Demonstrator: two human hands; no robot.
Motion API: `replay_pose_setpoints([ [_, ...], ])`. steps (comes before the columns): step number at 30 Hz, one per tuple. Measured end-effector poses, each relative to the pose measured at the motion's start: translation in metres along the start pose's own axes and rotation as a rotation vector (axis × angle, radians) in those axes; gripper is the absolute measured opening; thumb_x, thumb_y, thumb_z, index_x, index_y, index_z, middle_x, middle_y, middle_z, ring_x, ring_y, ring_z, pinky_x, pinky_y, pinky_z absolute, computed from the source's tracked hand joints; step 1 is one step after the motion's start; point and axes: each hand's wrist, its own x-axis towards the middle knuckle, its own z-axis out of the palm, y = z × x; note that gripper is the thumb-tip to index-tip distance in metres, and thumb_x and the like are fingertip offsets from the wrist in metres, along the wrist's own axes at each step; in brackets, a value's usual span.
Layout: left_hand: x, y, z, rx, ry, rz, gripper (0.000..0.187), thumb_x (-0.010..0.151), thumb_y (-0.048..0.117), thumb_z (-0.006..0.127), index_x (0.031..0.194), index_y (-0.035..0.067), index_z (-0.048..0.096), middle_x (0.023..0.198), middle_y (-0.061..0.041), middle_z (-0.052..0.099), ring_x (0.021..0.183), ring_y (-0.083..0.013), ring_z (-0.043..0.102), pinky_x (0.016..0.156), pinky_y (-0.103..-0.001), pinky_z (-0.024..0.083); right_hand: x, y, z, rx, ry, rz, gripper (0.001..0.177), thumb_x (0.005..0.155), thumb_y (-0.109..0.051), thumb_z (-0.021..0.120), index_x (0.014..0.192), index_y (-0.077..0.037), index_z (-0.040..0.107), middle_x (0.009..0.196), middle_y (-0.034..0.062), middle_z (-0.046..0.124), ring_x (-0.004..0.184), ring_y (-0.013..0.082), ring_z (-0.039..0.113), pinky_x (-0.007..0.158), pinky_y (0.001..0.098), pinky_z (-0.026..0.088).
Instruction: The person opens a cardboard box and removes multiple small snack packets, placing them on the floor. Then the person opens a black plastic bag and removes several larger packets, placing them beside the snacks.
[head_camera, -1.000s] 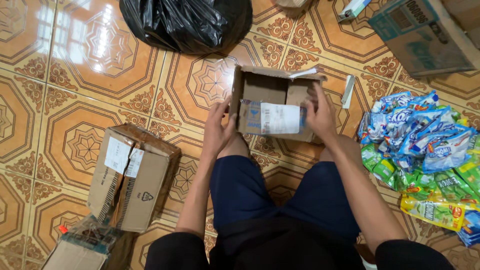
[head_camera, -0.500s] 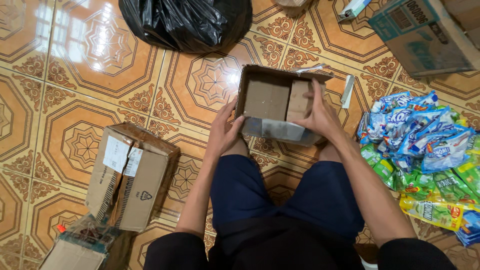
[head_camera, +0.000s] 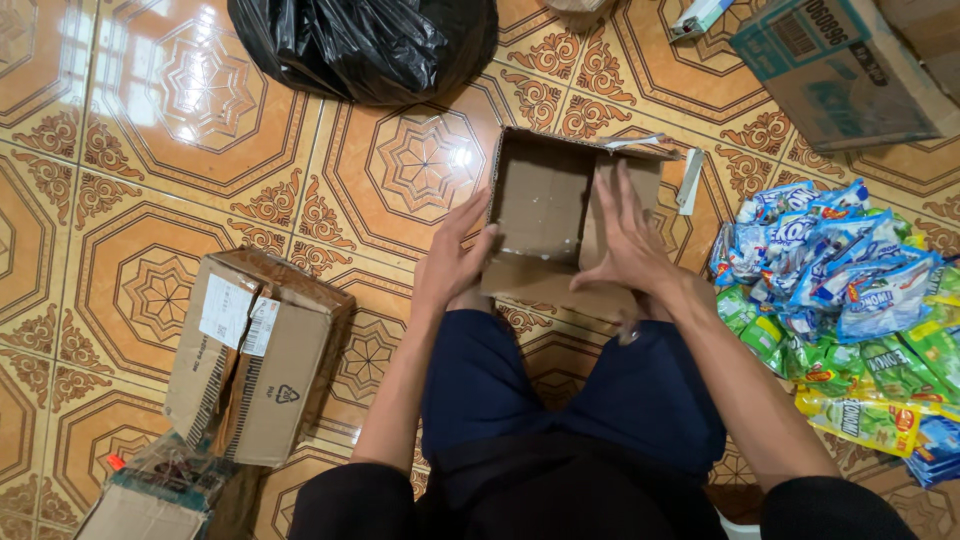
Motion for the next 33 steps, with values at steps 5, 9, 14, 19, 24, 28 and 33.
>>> replay_pose_setpoints([
  [5,-0.012,-0.016,0.023,0.077,-0.182,0.079,0.057,0.093,0.022,0.061,0.149,0.011,0.055,0.159,-0.013,0.047,0.142,-0.0342,0.049,0.118,-0.04,0.038,0.024,0.02,-0.003,0.094,0.189,0.052,0.171,0.037,-0.067,0.094,0.164,-0.009,-0.004,0.167,0.0306,-0.014,0.151,0.0618,0.014,0.112,0.0609,0.041],
  [9,-0.011,-0.039,0.046,0.052,-0.19,0.139,0.054,0.098,0.026,0.063,0.15,0.012,0.055,0.164,-0.012,0.041,0.151,-0.0338,0.041,0.125,-0.043,0.032,0.038,0.035,-0.002,0.048,0.178,0.058,0.163,0.041,-0.067,0.096,0.165,-0.009,0.007,0.166,0.0285,-0.014,0.15,0.0583,0.021,0.112,0.0594,0.041],
  [14,0.001,-0.074,0.057,0.095,-0.372,0.052,0.062,0.1,0.035,0.059,0.154,0.009,0.045,0.169,-0.009,0.03,0.156,-0.0312,0.03,0.126,-0.052,0.013,0.012,0.051,-0.001,0.129,0.184,0.011,0.1,0.084,-0.043,0.089,0.163,-0.015,0.036,0.177,0.0247,0.014,0.155,0.0455,0.037,0.118,0.0517,0.046],
  [19,0.004,-0.09,0.057,0.085,-0.478,-0.052,0.076,0.094,0.047,0.06,0.16,0.014,0.039,0.172,-0.004,0.028,0.119,-0.0219,0.051,0.127,-0.057,0.006,-0.022,0.078,-0.006,0.438,0.423,0.189,0.084,0.09,-0.025,0.076,0.157,-0.006,0.029,0.163,0.0253,0.033,0.14,0.0382,0.05,0.109,0.0443,0.049],
  [24,0.005,-0.085,0.048,0.062,-0.454,0.032,0.104,0.073,0.048,0.081,0.158,0.011,0.035,0.168,-0.006,0.027,0.154,-0.0281,0.029,0.121,-0.062,0.003,0.011,0.117,0.011,0.37,0.474,0.003,0.04,0.113,-0.016,0.064,0.149,-0.015,0.047,0.166,0.0108,0.042,0.149,0.0325,0.049,0.119,0.0396,0.048],
  [28,0.003,-0.077,0.051,0.101,-0.217,-0.006,0.089,0.082,0.037,0.081,0.157,0.015,0.039,0.167,-0.008,0.038,0.155,-0.0265,0.037,0.125,-0.059,0.015,0.034,0.118,0.04,0.052,0.452,-0.099,0.028,0.103,-0.017,0.077,0.125,-0.029,0.065,0.162,-0.0015,0.051,0.144,0.0273,0.05,0.128,0.0383,0.04],
  [33,0.015,-0.079,0.085,0.069,0.224,0.081,0.092,0.086,0.019,0.077,0.16,0.007,0.024,0.161,-0.033,0.022,0.149,-0.0431,0.022,0.121,-0.053,0.025,0.027,0.103,0.057,0.122,0.587,0.112,0.09,0.072,-0.023,0.092,0.147,-0.009,0.045,0.157,0.0323,0.035,0.139,0.0476,0.038,0.115,0.0491,0.031],
])
